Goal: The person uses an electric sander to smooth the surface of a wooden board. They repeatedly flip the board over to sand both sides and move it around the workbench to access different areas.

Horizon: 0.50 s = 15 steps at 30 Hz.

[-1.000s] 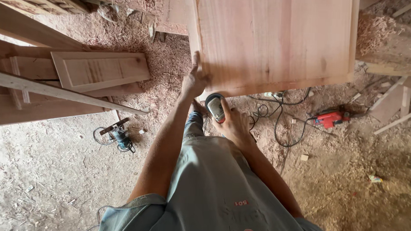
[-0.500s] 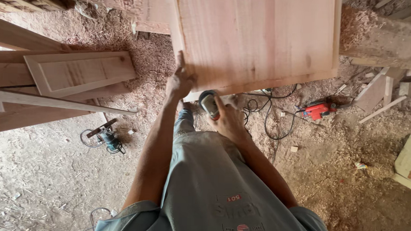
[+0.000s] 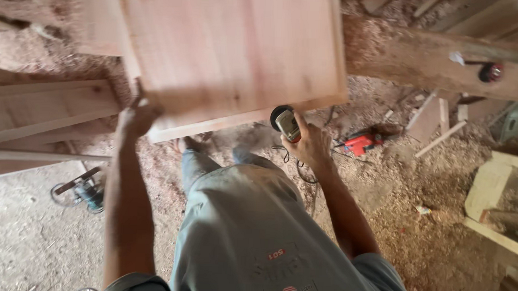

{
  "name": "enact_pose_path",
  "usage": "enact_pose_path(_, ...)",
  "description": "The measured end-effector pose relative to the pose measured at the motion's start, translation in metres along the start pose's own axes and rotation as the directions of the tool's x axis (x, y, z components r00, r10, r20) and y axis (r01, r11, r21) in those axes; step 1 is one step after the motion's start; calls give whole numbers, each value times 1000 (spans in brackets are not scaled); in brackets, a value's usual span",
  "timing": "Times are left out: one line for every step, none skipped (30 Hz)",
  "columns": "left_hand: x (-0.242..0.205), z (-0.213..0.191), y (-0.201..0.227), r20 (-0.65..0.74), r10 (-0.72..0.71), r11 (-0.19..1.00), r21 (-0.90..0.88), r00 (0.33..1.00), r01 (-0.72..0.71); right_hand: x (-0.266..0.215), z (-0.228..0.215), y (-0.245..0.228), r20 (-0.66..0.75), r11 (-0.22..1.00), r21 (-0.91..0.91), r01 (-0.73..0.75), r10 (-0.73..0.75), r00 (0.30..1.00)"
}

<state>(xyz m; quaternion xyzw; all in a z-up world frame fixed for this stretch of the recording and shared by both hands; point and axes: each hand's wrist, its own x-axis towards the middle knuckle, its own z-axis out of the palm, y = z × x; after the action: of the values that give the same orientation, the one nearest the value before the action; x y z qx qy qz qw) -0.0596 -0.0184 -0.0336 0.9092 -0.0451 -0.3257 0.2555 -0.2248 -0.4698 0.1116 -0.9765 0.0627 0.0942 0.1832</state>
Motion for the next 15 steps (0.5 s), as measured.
enact_pose_path(-2,-10,3,70,-108,994,-13,992,109,-1,-4,18,-4,1000,-17,-10,10,1000)
enact_pose_path(-6,-16,9,140,-213,976,-16,967,217,-3,-7,37,-1,1000,-27,-9,9,1000)
enact_pose_path(-10,-20,17,127,-214,977,19,969,213,-3,-11,55,-3,999,-36,-6,6,1000)
enact_pose_path(-16,-24,24,114,-214,976,54,970,209,-3,-14,72,-4,999,-44,-3,2,1000)
enact_pose_path(-20,-28,32,98,-216,974,90,972,207,-2,-16,89,-6,1000,-9,-14,14,1000)
enact_pose_path(-21,-32,40,95,-224,972,93,970,216,-2,-18,104,-8,999,27,-26,26,1000)
enact_pose_path(-22,-34,46,92,-236,969,95,967,227,-2,-19,117,-6,997,63,-35,36,999)
enact_pose_path(-24,-35,51,90,-247,966,97,965,238,-3,-21,130,-13,995,71,-63,64,998)
enact_pose_path(-24,-36,56,90,-255,963,111,963,245,-4,-23,142,-21,993,79,-90,92,996)
enact_pose_path(-24,-38,61,90,-264,960,125,960,252,-5,-24,153,-28,989,87,-117,120,992)
enact_pose_path(-24,-39,65,92,-272,956,138,958,259,-6,-27,163,-49,986,90,-141,146,988)
enact_pose_path(-24,-40,68,98,-297,951,123,950,284,-8,-29,171,-69,982,94,-166,173,983)
enact_pose_path(-26,-40,71,104,-321,944,108,941,310,-10,-31,177,-89,977,98,-190,199,976)
enact_pose_path(-28,-41,74,111,-345,937,93,932,336,-16,-32,180,-123,976,75,-204,213,969)
enact_pose_path(-29,-42,77,94,-359,933,37,928,357,-20,-33,180,-160,975,53,-214,220,962)
